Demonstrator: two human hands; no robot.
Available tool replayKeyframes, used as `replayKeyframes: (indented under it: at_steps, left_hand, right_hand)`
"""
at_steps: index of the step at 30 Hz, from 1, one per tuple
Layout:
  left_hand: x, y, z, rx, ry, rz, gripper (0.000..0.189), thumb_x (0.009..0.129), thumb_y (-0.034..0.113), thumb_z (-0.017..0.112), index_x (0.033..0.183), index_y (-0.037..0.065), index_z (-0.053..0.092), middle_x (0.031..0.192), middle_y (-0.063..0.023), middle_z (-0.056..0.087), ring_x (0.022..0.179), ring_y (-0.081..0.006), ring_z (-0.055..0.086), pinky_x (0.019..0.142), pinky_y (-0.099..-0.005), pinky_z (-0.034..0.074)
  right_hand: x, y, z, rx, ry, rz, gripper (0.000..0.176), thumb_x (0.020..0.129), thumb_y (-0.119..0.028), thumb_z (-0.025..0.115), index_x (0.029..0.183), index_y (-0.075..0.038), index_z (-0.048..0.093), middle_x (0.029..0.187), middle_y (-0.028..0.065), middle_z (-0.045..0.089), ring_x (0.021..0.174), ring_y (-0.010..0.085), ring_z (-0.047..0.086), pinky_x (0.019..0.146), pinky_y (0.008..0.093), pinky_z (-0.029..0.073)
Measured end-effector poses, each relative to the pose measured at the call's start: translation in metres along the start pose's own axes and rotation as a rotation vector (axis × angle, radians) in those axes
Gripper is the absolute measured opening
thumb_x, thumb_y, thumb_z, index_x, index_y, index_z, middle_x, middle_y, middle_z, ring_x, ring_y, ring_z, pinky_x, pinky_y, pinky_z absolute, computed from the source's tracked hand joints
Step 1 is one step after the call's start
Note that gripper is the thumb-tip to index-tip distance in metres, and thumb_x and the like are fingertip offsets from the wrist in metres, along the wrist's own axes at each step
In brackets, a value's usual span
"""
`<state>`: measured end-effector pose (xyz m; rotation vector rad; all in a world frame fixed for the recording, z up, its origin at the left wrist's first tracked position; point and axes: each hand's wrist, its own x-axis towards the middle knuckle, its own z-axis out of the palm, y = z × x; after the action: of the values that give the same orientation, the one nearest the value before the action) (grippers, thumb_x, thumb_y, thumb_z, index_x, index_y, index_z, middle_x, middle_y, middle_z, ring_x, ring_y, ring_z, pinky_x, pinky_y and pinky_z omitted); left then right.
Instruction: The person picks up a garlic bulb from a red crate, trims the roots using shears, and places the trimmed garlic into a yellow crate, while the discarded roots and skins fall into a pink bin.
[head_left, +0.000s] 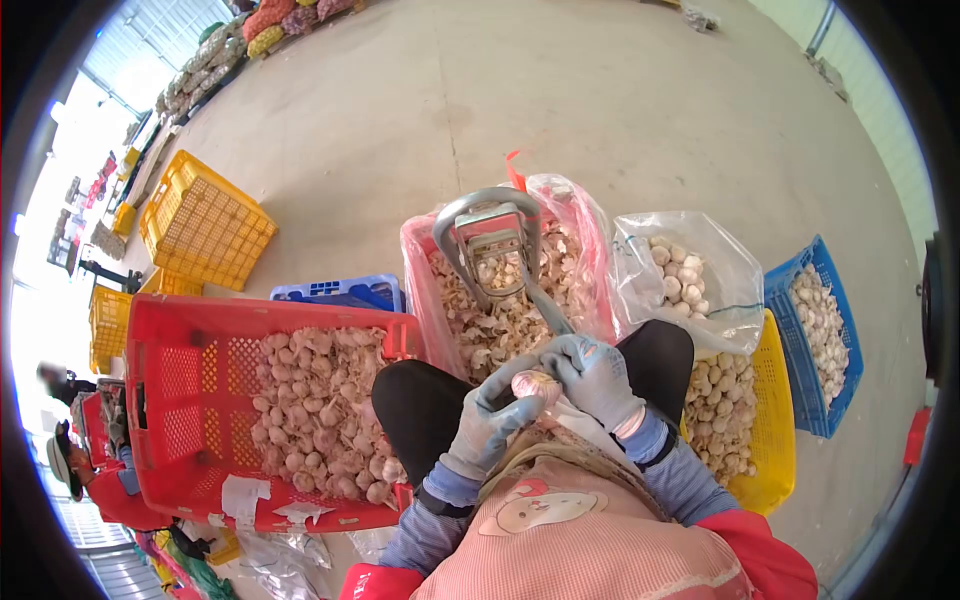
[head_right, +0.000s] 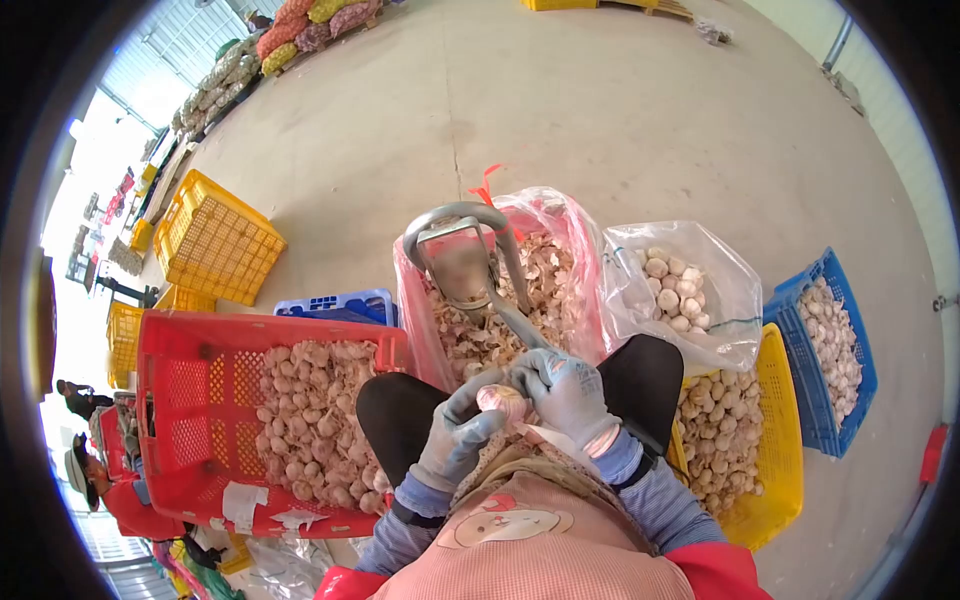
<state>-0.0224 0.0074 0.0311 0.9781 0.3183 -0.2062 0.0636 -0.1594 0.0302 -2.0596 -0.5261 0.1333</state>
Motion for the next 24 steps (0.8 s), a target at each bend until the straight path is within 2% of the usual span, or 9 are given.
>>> replayKeyframes:
  at_steps: [2, 5, 6, 9, 14, 17, 18, 21, 24]
  left_hand:
    - [-0.008, 0.008, 0.009, 0.050, 0.091, -0.010, 0.063, 0.078, 0.009, 0.079, 0.135, -0.002, 0.053, 0.125, -0.0062, 0.060, 0.113, -0.0139, 0.058, 0.097, -0.0291, 0.047]
    - [-0.001, -0.015, -0.010, 0.573, 0.168, 0.264, 0.059, 0.075, 0.007, 0.083, 0.128, -0.002, 0.060, 0.117, -0.0048, 0.062, 0.108, -0.0136, 0.059, 0.095, -0.0286, 0.048]
    - [0.000, -0.016, -0.004, 0.626, 0.182, 0.296, 0.058, 0.072, 0.009, 0.086, 0.124, -0.002, 0.063, 0.110, -0.0039, 0.064, 0.103, -0.0137, 0.061, 0.092, -0.0282, 0.049]
    - [-0.001, -0.021, 0.003, 0.844, 0.221, 0.347, 0.059, 0.072, 0.011, 0.087, 0.125, -0.001, 0.063, 0.108, -0.0035, 0.065, 0.100, -0.0133, 0.061, 0.089, -0.0274, 0.049]
    - [-0.024, 0.006, 0.012, 0.332, 0.036, -0.046, 0.056, 0.081, 0.009, 0.076, 0.133, -0.001, 0.056, 0.106, -0.0051, 0.063, 0.097, -0.0084, 0.059, 0.083, -0.0237, 0.049]
    - [-0.020, 0.009, 0.010, 0.784, 0.066, 0.264, 0.056, 0.084, 0.009, 0.073, 0.134, -0.002, 0.053, 0.114, -0.0048, 0.062, 0.100, -0.0078, 0.058, 0.086, -0.0243, 0.049]
    - [-0.015, 0.006, 0.006, 0.926, 0.019, 0.480, 0.060, 0.084, 0.010, 0.074, 0.137, -0.003, 0.050, 0.119, -0.0050, 0.061, 0.102, -0.0100, 0.058, 0.088, -0.0256, 0.049]
    - [-0.004, -0.011, -0.003, 0.635, -0.042, 0.257, 0.062, 0.084, 0.012, 0.074, 0.139, -0.002, 0.048, 0.119, -0.0056, 0.062, 0.102, -0.0149, 0.061, 0.091, -0.0271, 0.049]
    - [-0.004, -0.013, -0.006, 0.383, -0.050, 0.183, 0.062, 0.085, 0.011, 0.075, 0.139, -0.002, 0.048, 0.118, -0.0058, 0.063, 0.102, -0.0146, 0.061, 0.091, -0.0267, 0.050]
  right_hand:
    - [-0.008, 0.002, -0.008, -0.009, -0.046, 0.040, 0.019, 0.092, -0.013, 0.062, 0.107, -0.005, 0.069, 0.092, 0.0098, 0.071, 0.085, 0.0215, 0.068, 0.077, 0.0314, 0.052]
    - [-0.025, -0.022, -0.017, 0.793, -0.143, 0.426, 0.027, 0.097, -0.017, 0.059, 0.118, -0.001, 0.065, 0.107, 0.0080, 0.070, 0.096, 0.0138, 0.064, 0.086, 0.0279, 0.050]
    - [-0.029, -0.024, -0.018, 0.811, -0.253, 0.363, 0.036, 0.100, -0.019, 0.058, 0.129, 0.001, 0.058, 0.118, 0.0062, 0.065, 0.103, 0.0097, 0.058, 0.092, 0.0256, 0.047]
    - [-0.040, -0.015, 0.005, 0.821, -0.211, 0.432, 0.037, 0.099, -0.016, 0.059, 0.131, 0.001, 0.056, 0.116, 0.0053, 0.065, 0.103, 0.0093, 0.058, 0.093, 0.0251, 0.046]
    - [-0.038, -0.001, -0.005, 0.863, -0.211, 0.661, 0.041, 0.101, -0.036, 0.052, 0.116, 0.002, 0.059, 0.096, 0.0091, 0.067, 0.081, 0.0162, 0.068, 0.068, 0.0260, 0.056]
    - [-0.035, -0.020, -0.013, 0.867, -0.241, 0.775, 0.037, 0.100, -0.033, 0.052, 0.110, 0.001, 0.059, 0.087, 0.0100, 0.068, 0.075, 0.0210, 0.070, 0.062, 0.0285, 0.057]
    - [-0.039, -0.003, 0.000, 0.632, -0.192, 0.603, 0.035, 0.099, -0.031, 0.053, 0.107, 0.001, 0.060, 0.086, 0.0104, 0.068, 0.075, 0.0210, 0.070, 0.062, 0.0291, 0.056]
    - [-0.047, 0.032, 0.030, 0.086, -0.082, 0.212, 0.028, 0.097, -0.025, 0.057, 0.102, 0.002, 0.063, 0.085, 0.0119, 0.070, 0.075, 0.0215, 0.070, 0.063, 0.0308, 0.055]
    - [-0.038, 0.011, 0.012, 0.058, 0.010, 0.164, 0.023, 0.094, -0.018, 0.061, 0.103, 0.002, 0.066, 0.089, 0.0145, 0.071, 0.076, 0.0234, 0.071, 0.065, 0.0315, 0.055]
